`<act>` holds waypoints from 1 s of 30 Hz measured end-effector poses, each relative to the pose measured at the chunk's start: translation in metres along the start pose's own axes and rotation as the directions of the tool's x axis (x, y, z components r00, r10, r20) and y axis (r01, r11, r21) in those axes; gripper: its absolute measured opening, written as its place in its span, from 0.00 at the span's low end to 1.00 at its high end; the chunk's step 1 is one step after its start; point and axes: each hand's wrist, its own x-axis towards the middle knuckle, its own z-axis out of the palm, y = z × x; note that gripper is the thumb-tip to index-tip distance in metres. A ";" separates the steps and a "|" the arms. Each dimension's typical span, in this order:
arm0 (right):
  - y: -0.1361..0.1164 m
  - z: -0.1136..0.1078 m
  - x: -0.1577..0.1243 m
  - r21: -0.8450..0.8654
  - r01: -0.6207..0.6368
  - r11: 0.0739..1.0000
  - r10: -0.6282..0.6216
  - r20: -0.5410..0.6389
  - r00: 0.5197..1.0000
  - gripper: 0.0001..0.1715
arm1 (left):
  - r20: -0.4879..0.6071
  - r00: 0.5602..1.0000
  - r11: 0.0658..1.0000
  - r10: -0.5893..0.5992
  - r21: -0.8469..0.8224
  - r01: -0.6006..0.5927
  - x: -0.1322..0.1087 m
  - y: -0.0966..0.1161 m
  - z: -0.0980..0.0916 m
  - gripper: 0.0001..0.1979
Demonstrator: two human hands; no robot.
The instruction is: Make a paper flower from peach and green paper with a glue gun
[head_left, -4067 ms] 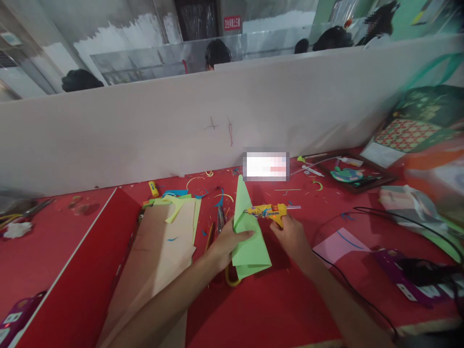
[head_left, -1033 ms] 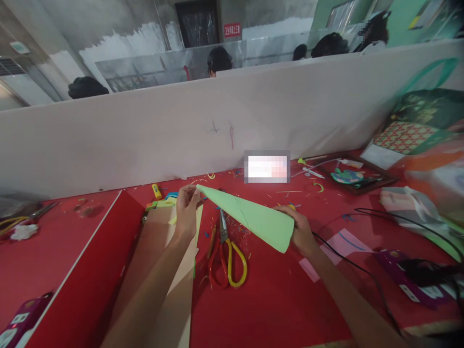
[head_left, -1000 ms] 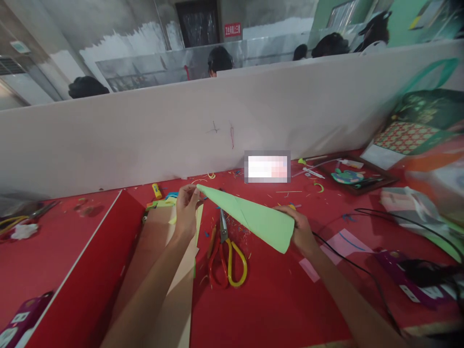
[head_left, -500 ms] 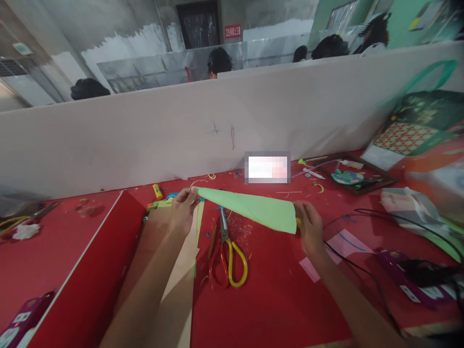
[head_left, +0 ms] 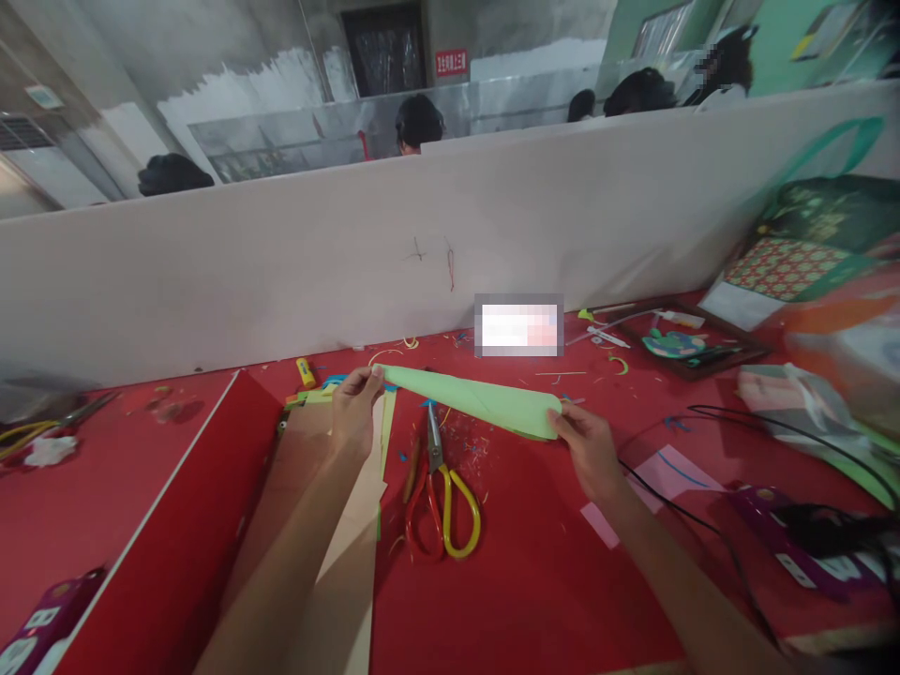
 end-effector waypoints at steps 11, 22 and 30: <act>-0.003 0.000 -0.002 0.021 -0.038 0.999 0.037 0.022 0.999 0.23 | 0.030 1.000 0.997 -0.002 0.073 0.000 0.002 0.000 -0.004 0.20; 0.000 0.002 0.000 -0.065 -0.124 0.990 0.133 0.173 0.976 0.24 | 0.553 0.819 0.693 0.154 0.531 -0.489 -0.010 0.039 -0.008 0.18; -0.003 -0.004 -0.004 -0.137 -0.013 0.990 0.052 0.280 0.959 0.24 | 0.739 0.477 0.385 -0.477 0.663 -0.642 -0.061 0.008 0.032 0.52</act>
